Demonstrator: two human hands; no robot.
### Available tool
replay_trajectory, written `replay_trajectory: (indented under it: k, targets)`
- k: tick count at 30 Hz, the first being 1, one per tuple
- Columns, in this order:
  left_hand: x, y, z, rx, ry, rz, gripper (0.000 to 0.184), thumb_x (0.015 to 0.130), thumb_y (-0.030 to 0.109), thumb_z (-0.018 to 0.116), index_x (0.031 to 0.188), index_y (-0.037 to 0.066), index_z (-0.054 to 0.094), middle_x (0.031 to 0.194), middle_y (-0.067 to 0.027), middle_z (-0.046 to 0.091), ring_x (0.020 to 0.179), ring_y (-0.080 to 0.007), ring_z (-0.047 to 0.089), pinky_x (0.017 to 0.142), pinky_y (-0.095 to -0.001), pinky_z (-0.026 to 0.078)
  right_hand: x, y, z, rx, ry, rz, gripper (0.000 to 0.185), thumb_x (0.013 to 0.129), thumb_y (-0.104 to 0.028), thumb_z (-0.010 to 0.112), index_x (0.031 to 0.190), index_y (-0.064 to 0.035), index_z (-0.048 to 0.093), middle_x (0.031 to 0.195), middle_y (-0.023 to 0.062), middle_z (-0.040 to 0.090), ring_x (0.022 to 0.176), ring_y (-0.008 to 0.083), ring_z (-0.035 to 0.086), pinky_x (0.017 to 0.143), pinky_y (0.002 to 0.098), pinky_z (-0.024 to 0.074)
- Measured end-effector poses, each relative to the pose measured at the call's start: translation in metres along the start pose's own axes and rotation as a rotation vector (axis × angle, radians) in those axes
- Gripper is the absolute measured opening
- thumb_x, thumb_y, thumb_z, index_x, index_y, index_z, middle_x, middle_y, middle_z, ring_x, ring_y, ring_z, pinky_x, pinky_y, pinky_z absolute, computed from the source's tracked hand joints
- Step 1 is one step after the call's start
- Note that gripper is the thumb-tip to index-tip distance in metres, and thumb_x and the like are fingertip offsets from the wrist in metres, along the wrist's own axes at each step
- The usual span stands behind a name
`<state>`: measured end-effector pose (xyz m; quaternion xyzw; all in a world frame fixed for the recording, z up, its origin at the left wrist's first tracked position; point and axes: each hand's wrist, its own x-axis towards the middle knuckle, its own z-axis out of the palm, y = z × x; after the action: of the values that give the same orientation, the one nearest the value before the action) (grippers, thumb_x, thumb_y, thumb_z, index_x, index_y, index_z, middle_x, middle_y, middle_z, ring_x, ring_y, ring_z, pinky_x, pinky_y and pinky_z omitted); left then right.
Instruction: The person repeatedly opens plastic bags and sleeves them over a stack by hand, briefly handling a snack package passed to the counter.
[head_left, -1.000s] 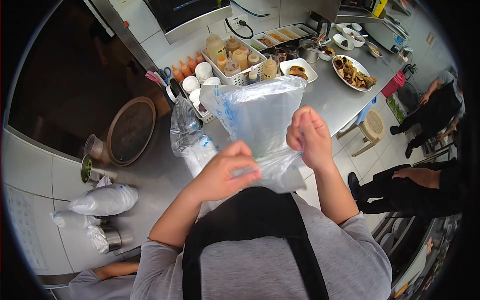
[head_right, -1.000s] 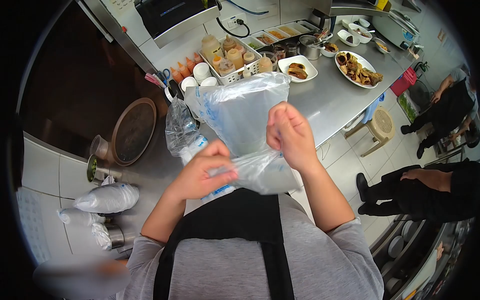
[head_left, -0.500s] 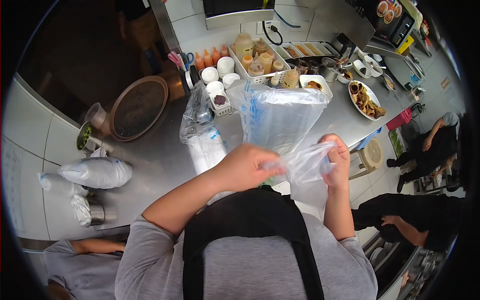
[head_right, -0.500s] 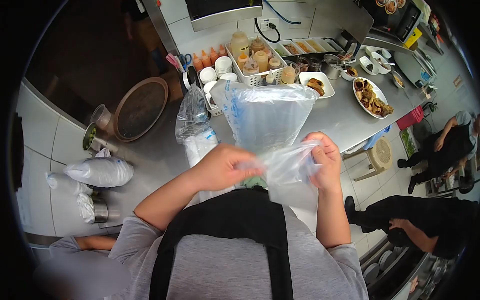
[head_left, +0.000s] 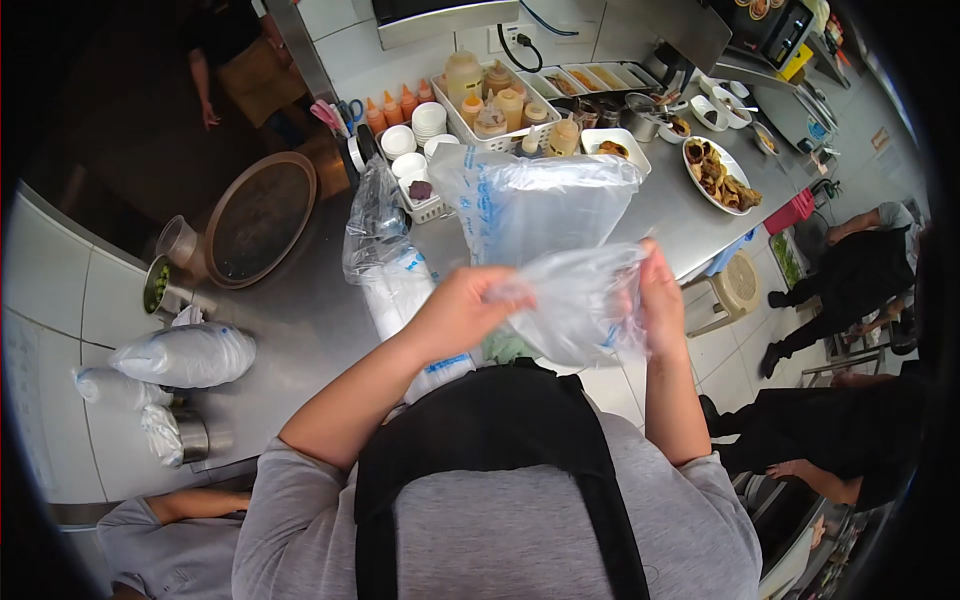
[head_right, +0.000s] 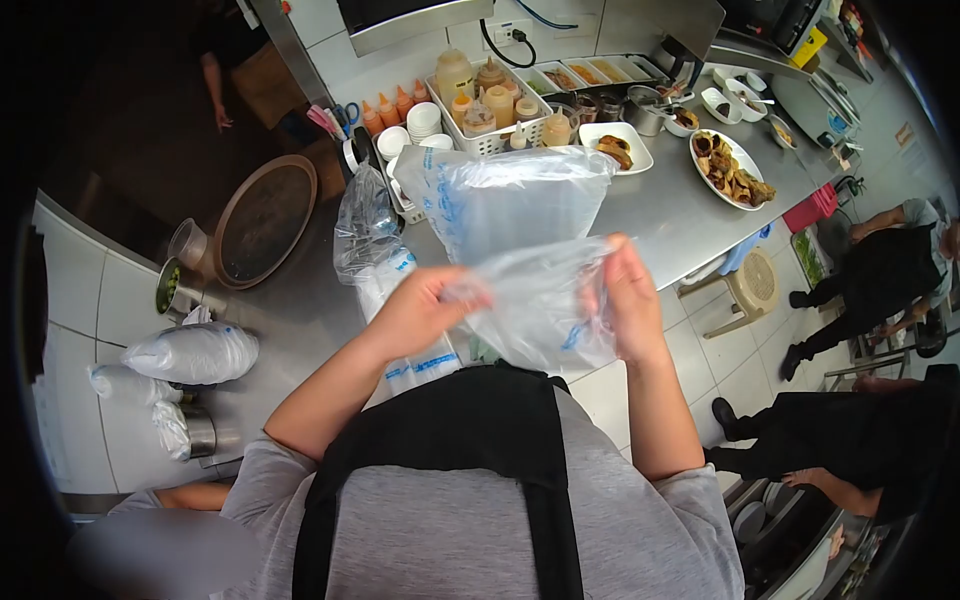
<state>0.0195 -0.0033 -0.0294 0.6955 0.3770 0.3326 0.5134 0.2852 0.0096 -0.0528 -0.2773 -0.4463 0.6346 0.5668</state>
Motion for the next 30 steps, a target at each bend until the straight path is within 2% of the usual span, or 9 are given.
replay_trajectory:
  k: [3,5,9,12,14,19,22,25,30]
  targets:
    - [0.001,-0.016,-0.004,-0.504,0.169,-0.024,0.023,0.094,0.016,0.055,0.113,0.003,0.059,0.096,-0.0026,0.064,0.091,-0.0090,0.058,0.082,-0.0244,0.046,-0.001,-0.003,-0.006,-0.383,-0.426,-0.003,0.028,0.094,-0.030,0.059,0.107,-0.0052,0.059,0.093,-0.0012,0.061,0.080,0.0066,0.055,0.074,0.0248,0.0465]
    - [-0.001,-0.012,-0.006,-0.889,0.243,-0.134,0.027,0.096,0.017,0.053,0.119,0.003,0.055,0.094,-0.0019,0.064,0.091,-0.0096,0.059,0.082,-0.0245,0.047,-0.002,-0.002,-0.005,-0.731,-0.708,0.436,0.029,0.091,-0.029,0.064,0.106,-0.0042,0.062,0.093,-0.0008,0.064,0.079,0.0065,0.056,0.073,0.0245,0.0466]
    - [-0.009,-0.046,-0.013,-0.886,0.055,-0.120,0.027,0.096,0.019,0.053,0.118,0.003,0.054,0.095,-0.0014,0.064,0.087,-0.0087,0.060,0.080,-0.0228,0.047,0.005,0.022,-0.024,-0.098,-0.118,0.209,0.026,0.091,-0.023,0.062,0.105,-0.0009,0.063,0.091,0.0028,0.067,0.080,0.0116,0.063,0.074,0.0257,0.0505]
    - [-0.009,-0.039,-0.002,-0.079,-0.102,-0.108,0.026,0.096,0.019,0.054,0.116,0.003,0.056,0.090,0.0000,0.063,0.083,-0.0069,0.058,0.079,-0.0227,0.047,0.007,0.030,-0.019,0.167,-0.039,0.283,0.028,0.095,-0.024,0.056,0.109,-0.0002,0.059,0.091,0.0069,0.066,0.079,0.0149,0.065,0.072,0.0262,0.0519]
    - [-0.011,-0.057,0.000,-0.301,0.002,-0.144,0.024,0.097,0.022,0.053,0.113,0.004,0.057,0.088,0.0007,0.061,0.080,-0.0070,0.057,0.077,-0.0234,0.047,0.005,0.063,-0.053,0.439,-0.164,0.338,0.037,0.093,-0.030,0.059,0.115,-0.0007,0.056,0.093,0.0067,0.065,0.076,0.0131,0.062,0.070,0.0256,0.0510]
    - [-0.010,-0.059,0.004,-0.919,0.206,-0.247,0.025,0.098,0.029,0.051,0.105,0.006,0.057,0.080,0.0024,0.057,0.072,-0.0086,0.056,0.073,-0.0249,0.048,-0.004,0.033,-0.022,-0.267,-0.610,0.382,0.042,0.083,-0.027,0.073,0.114,-0.0017,0.059,0.093,-0.0005,0.064,0.077,0.0065,0.058,0.072,0.0239,0.0494]
    - [-0.014,-0.066,0.016,-0.844,0.196,-0.383,0.032,0.100,0.032,0.045,0.114,0.005,0.054,0.091,-0.0028,0.061,0.081,-0.0125,0.059,0.079,-0.0314,0.050,0.001,0.034,-0.031,-0.276,-0.067,0.363,0.021,0.083,-0.001,0.060,0.104,-0.0055,0.061,0.089,-0.0011,0.063,0.079,0.0061,0.058,0.073,0.0212,0.0465]
    - [-0.012,-0.059,0.023,-0.363,0.003,-0.115,0.038,0.096,0.024,0.054,0.125,0.000,0.049,0.106,-0.0056,0.060,0.085,-0.0109,0.058,0.076,-0.0253,0.050,0.011,0.039,-0.034,-0.185,0.142,0.213,0.019,0.082,0.005,0.052,0.096,-0.0062,0.060,0.085,-0.0015,0.061,0.075,0.0065,0.057,0.069,0.0221,0.0461]
    - [-0.006,-0.068,0.016,-0.308,0.121,-0.310,0.034,0.089,0.007,0.056,0.122,-0.001,0.052,0.108,-0.0089,0.061,0.094,-0.0142,0.059,0.079,-0.0283,0.049,-0.005,0.025,-0.017,-0.065,0.076,0.320,0.024,0.081,0.006,0.051,0.101,-0.0063,0.056,0.085,-0.0012,0.059,0.075,0.0062,0.054,0.067,0.0207,0.0436]
